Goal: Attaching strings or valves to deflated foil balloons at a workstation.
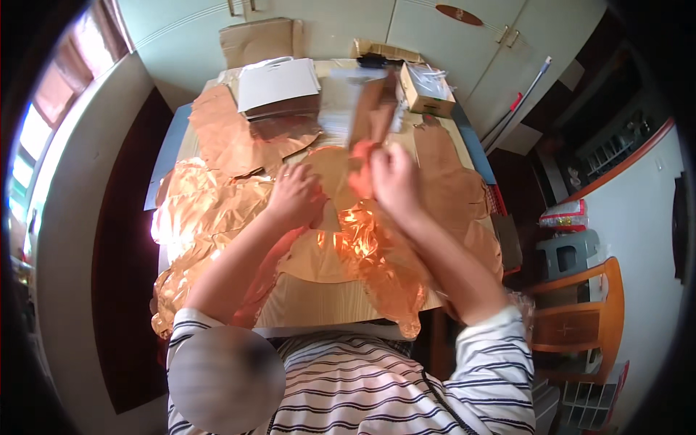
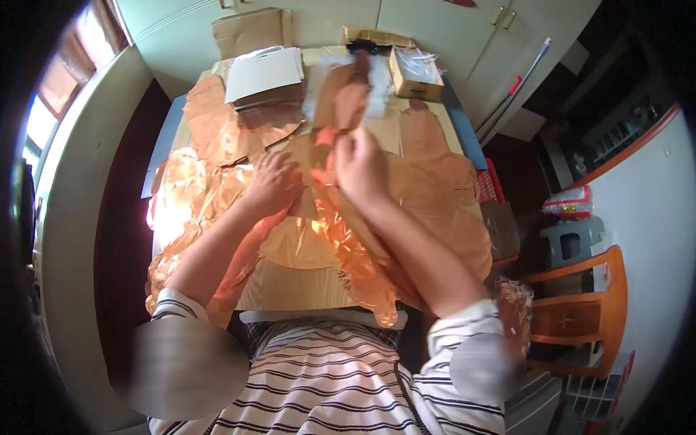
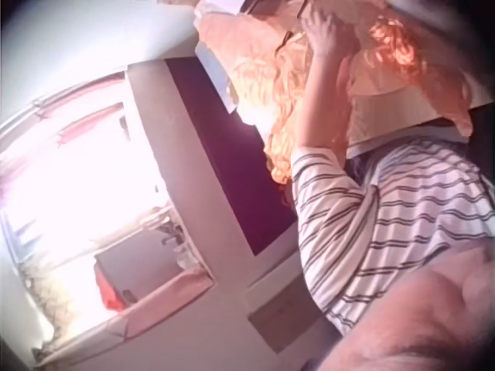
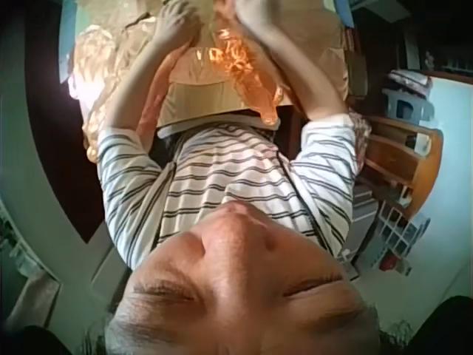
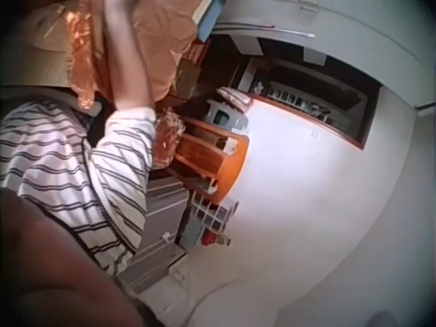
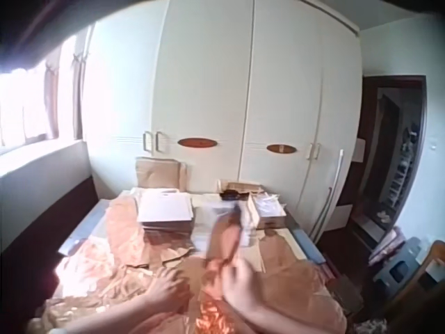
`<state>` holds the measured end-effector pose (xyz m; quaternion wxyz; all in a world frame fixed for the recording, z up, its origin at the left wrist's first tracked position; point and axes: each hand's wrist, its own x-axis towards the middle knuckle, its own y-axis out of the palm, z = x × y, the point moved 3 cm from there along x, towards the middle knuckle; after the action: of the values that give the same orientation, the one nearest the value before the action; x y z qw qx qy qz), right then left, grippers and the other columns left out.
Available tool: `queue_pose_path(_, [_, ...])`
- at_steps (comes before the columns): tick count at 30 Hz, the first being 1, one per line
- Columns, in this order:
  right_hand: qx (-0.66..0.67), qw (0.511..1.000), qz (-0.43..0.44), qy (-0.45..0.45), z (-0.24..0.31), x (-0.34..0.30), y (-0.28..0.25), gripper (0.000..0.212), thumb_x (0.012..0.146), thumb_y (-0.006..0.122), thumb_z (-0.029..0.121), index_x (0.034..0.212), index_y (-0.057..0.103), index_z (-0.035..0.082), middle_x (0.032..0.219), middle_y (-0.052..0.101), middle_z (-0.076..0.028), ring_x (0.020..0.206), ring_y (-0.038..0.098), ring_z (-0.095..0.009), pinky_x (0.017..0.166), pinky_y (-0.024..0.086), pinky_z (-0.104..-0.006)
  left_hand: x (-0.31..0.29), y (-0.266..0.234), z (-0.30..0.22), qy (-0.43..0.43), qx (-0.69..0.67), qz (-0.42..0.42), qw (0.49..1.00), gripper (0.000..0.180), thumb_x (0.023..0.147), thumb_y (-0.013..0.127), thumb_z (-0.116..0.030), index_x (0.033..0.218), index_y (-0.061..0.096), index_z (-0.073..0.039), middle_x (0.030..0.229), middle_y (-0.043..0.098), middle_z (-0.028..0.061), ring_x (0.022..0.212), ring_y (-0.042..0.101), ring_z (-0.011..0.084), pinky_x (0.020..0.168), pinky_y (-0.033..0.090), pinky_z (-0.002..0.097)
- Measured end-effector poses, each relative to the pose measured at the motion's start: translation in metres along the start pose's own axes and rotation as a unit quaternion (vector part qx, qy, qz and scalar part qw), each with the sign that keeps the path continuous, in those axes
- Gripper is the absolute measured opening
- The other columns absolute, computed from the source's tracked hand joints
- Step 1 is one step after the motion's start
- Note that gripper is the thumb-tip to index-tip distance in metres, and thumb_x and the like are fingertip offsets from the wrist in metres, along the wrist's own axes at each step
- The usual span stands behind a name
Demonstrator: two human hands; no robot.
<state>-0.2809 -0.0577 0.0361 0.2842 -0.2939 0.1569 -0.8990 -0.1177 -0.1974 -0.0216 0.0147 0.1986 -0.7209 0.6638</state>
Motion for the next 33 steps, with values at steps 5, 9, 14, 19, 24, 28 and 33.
queue_pose_path(5, [-0.209, 0.977, 0.047, 0.023, -0.002, -0.009, 0.099, 0.023, 0.093, 0.049, 0.027, 0.097, 0.054, 0.005, 0.100, 0.064, -0.021, 0.085, 0.064, -0.041, 0.074, 0.051, -0.0527, -0.050, 0.001, 0.034, -0.066, -0.019, -0.016, 0.997, 0.031, 0.089, 0.057, -0.020, 0.115, 0.059, -0.005, 0.121, 0.054, 0.0179, 0.113, 0.053, 0.0372, 0.091, 0.047, 0.0439])
queue_pose_path(9, [-0.287, 0.948, 0.117, 0.067, -0.015, -0.015, 0.122, 0.025, 0.092, 0.049, 0.026, 0.099, 0.058, 0.004, 0.099, 0.066, -0.022, 0.090, 0.066, -0.039, 0.076, 0.053, -0.0514, -0.062, -0.023, 0.028, -0.130, -0.198, -0.107, 0.966, 0.028, 0.089, 0.054, -0.017, 0.110, 0.059, 0.000, 0.121, 0.054, 0.0211, 0.111, 0.053, 0.0397, 0.092, 0.046, 0.0454])
queue_pose_path(14, [-0.288, 0.938, 0.177, 0.070, -0.008, -0.019, 0.107, 0.023, 0.091, 0.049, 0.026, 0.095, 0.063, 0.007, 0.098, 0.068, -0.020, 0.090, 0.066, -0.037, 0.080, 0.051, -0.0512, -0.040, -0.036, 0.095, -0.118, -0.117, -0.061, 0.984, 0.024, 0.086, 0.061, -0.022, 0.103, 0.064, -0.005, 0.108, 0.061, 0.0120, 0.103, 0.059, 0.0327, 0.082, 0.052, 0.0419])
queue_pose_path(19, [-0.221, 0.956, 0.156, -0.110, -0.026, -0.021, 0.077, 0.024, 0.089, 0.054, 0.019, 0.107, 0.063, 0.006, 0.126, 0.056, -0.017, 0.116, 0.051, -0.039, 0.102, 0.038, -0.0493, -0.012, -0.012, 0.114, 0.007, -0.038, -0.018, 0.999, 0.025, 0.077, 0.069, -0.021, 0.097, 0.066, -0.006, 0.104, 0.062, 0.0103, 0.098, 0.061, 0.0306, 0.081, 0.053, 0.0403])
queue_pose_path(24, [-0.240, 0.953, 0.124, -0.138, -0.065, -0.035, 0.084, 0.039, 0.089, 0.057, 0.019, 0.125, 0.057, 0.005, 0.140, 0.042, -0.025, 0.129, 0.037, -0.046, 0.110, 0.030, -0.0516, 0.001, -0.014, 0.118, 0.023, -0.076, -0.003, 0.997, 0.018, 0.074, 0.067, -0.017, 0.091, 0.068, -0.011, 0.092, 0.062, 0.0069, 0.089, 0.063, 0.0246, 0.077, 0.053, 0.0380])
queue_pose_path(28, [-0.228, 0.957, 0.110, -0.139, -0.050, -0.031, 0.091, 0.036, 0.085, 0.063, 0.012, 0.120, 0.062, 0.004, 0.132, 0.049, -0.024, 0.125, 0.043, -0.042, 0.106, 0.035, -0.0477, 0.005, -0.012, 0.149, -0.005, -0.133, -0.017, 0.991, 0.018, 0.075, 0.071, -0.016, 0.091, 0.073, -0.008, 0.087, 0.069, 0.0078, 0.082, 0.066, 0.0236, 0.071, 0.053, 0.0357])
queue_pose_path(33, [-0.110, 0.966, 0.152, -0.176, -0.007, 0.005, 0.111, 0.017, 0.083, 0.065, 0.013, 0.097, 0.069, 0.005, 0.106, 0.062, -0.014, 0.105, 0.056, -0.035, 0.094, 0.044, -0.0432, 0.012, -0.042, 0.145, -0.219, -0.240, 0.027, 0.945, 0.024, 0.077, 0.074, -0.027, 0.090, 0.075, -0.007, 0.081, 0.069, 0.0141, 0.067, 0.066, 0.0301, 0.064, 0.054, 0.0395])
